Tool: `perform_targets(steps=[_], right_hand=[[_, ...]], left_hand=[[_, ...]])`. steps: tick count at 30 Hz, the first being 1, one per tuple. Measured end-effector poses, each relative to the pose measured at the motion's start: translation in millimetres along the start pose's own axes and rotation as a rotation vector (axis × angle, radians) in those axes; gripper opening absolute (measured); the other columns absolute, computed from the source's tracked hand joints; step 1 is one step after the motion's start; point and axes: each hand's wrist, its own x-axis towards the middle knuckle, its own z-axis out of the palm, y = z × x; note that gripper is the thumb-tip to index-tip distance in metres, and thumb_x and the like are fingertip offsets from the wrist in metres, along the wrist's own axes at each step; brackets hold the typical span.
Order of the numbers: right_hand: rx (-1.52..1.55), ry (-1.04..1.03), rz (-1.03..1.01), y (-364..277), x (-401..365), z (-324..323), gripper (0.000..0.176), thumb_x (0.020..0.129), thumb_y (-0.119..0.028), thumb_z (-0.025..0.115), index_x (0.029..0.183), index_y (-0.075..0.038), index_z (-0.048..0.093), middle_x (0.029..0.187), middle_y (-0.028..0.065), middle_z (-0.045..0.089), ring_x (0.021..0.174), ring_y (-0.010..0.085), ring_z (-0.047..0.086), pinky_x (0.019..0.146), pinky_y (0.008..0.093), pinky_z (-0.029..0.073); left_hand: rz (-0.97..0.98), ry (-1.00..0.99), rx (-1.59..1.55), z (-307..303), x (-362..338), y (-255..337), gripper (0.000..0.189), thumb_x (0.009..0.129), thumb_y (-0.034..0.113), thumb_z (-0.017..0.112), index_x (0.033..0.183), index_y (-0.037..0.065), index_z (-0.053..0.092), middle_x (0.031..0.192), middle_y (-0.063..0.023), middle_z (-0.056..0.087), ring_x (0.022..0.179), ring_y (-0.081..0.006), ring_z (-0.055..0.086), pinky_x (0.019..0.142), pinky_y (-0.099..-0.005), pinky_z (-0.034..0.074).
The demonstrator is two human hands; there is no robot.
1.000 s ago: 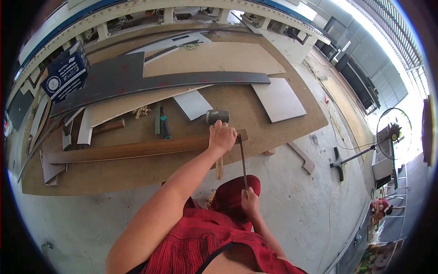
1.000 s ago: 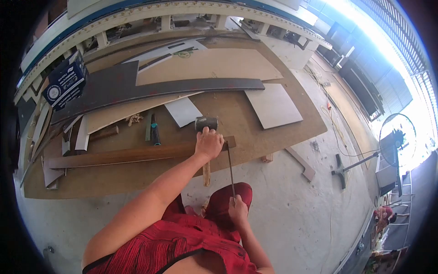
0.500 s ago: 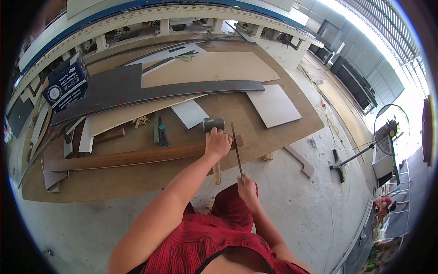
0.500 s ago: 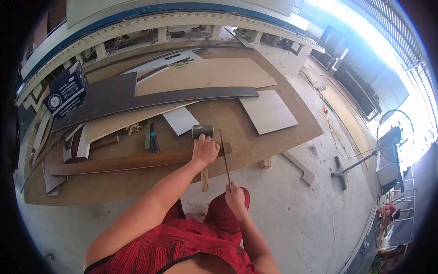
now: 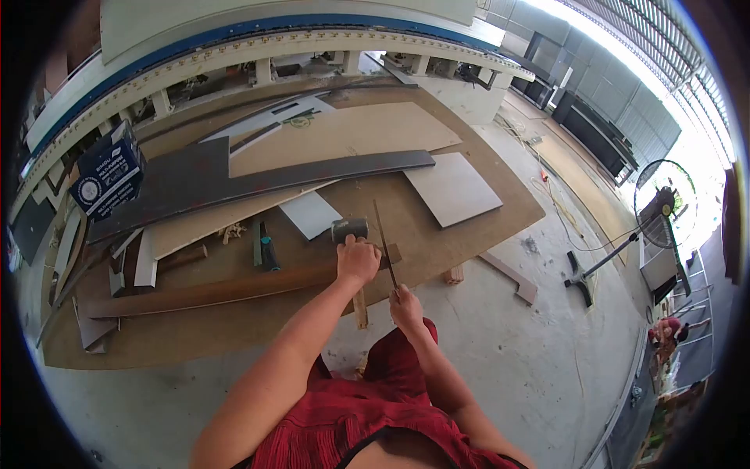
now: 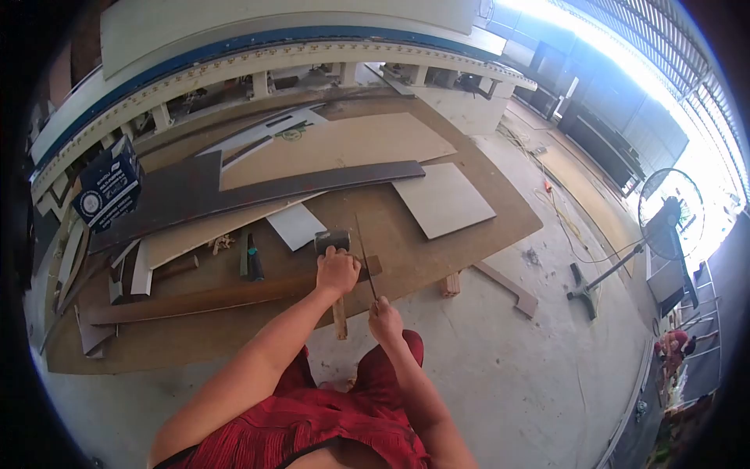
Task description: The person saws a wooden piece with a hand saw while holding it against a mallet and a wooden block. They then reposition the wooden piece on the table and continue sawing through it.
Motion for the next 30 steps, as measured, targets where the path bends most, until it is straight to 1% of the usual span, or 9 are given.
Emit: perform_targets(steps=[1,4,7,13,17,19,20,23,30], right_hand=[[-0.024,0.003,-0.001,-1,-2,-1,0.023,0.088,-0.027,0.046,0.087,-0.004,0.048,0.076,0.0249,0.058,0.078,0.0436,0.056,0.066,0.0511,0.042],[-0.083,0.1,-0.086,19,-28,5,0.021,0.088,-0.025,0.048,0.086,-0.004,0.047,0.071,0.0237,0.058,0.073,0.043,0.057,0.063,0.0515,0.042],[-0.057,0.103,-0.055,33,-55,12,0.02,0.088,-0.024,0.049,0.085,-0.004,0.047,0.066,0.0226,0.057,0.067,0.0423,0.057,0.059,0.0515,0.042],[-0.032,0.156,-0.119,43,-56,22,0.02,0.088,-0.024,0.049,0.083,-0.005,0.047,0.063,0.0225,0.056,0.065,0.0424,0.057,0.057,0.0515,0.042],[-0.021,0.172,-0.115,40,-56,22,0.02,0.088,-0.024,0.049,0.083,-0.005,0.047,0.064,0.0226,0.056,0.064,0.0424,0.057,0.057,0.0515,0.042],[-0.007,0.19,-0.127,42,-57,24,0.021,0.088,-0.024,0.049,0.083,-0.004,0.047,0.064,0.0226,0.056,0.064,0.0423,0.057,0.056,0.0514,0.042],[-0.008,0.188,-0.131,42,-57,24,0.021,0.088,-0.024,0.049,0.083,-0.004,0.046,0.064,0.0225,0.056,0.064,0.0423,0.057,0.056,0.0514,0.042],[-0.027,0.172,-0.135,41,-57,21,0.021,0.088,-0.024,0.05,0.082,-0.004,0.046,0.064,0.0225,0.056,0.065,0.0422,0.057,0.056,0.0512,0.042],[-0.112,0.047,-0.01,35,-85,-13,0.023,0.088,-0.025,0.049,0.08,-0.003,0.045,0.068,0.0232,0.056,0.071,0.0431,0.056,0.06,0.0507,0.041]], left_hand=[[0.002,0.008,0.003,-1,0,1,0.032,0.083,0.028,0.045,0.077,0.005,0.067,0.088,-0.0069,0.061,0.095,-0.0247,0.05,0.077,-0.0418,0.041],[0.002,-0.017,0.008,-2,-1,2,0.031,0.082,0.029,0.047,0.077,0.006,0.068,0.09,-0.0056,0.06,0.095,-0.0234,0.049,0.076,-0.0412,0.04],[-0.001,-0.042,0.015,0,2,3,0.03,0.082,0.03,0.049,0.078,0.007,0.068,0.092,-0.0047,0.06,0.096,-0.0226,0.048,0.076,-0.0406,0.039],[-0.004,-0.022,-0.004,0,1,3,0.029,0.082,0.03,0.05,0.078,0.007,0.068,0.092,-0.0046,0.06,0.096,-0.0227,0.048,0.077,-0.04,0.039],[-0.006,-0.019,-0.013,-1,0,3,0.028,0.082,0.03,0.05,0.079,0.008,0.068,0.092,-0.0047,0.059,0.096,-0.0228,0.048,0.077,-0.04,0.039],[0.01,0.019,-0.019,-1,0,3,0.032,0.085,0.029,0.046,0.076,0.007,0.067,0.088,-0.0069,0.059,0.094,-0.0243,0.049,0.077,-0.0416,0.04],[0.019,0.037,-0.021,0,0,3,0.034,0.087,0.029,0.044,0.074,0.006,0.067,0.086,-0.0079,0.059,0.093,-0.0251,0.05,0.076,-0.0425,0.041],[0.008,-0.002,-0.004,-1,0,3,0.028,0.083,0.03,0.049,0.078,0.008,0.067,0.091,-0.0052,0.06,0.095,-0.0232,0.048,0.076,-0.0403,0.039],[0.012,0.006,-0.017,0,2,3,0.032,0.085,0.028,0.044,0.076,0.006,0.066,0.089,-0.0074,0.06,0.094,-0.0247,0.049,0.076,-0.0417,0.04]])
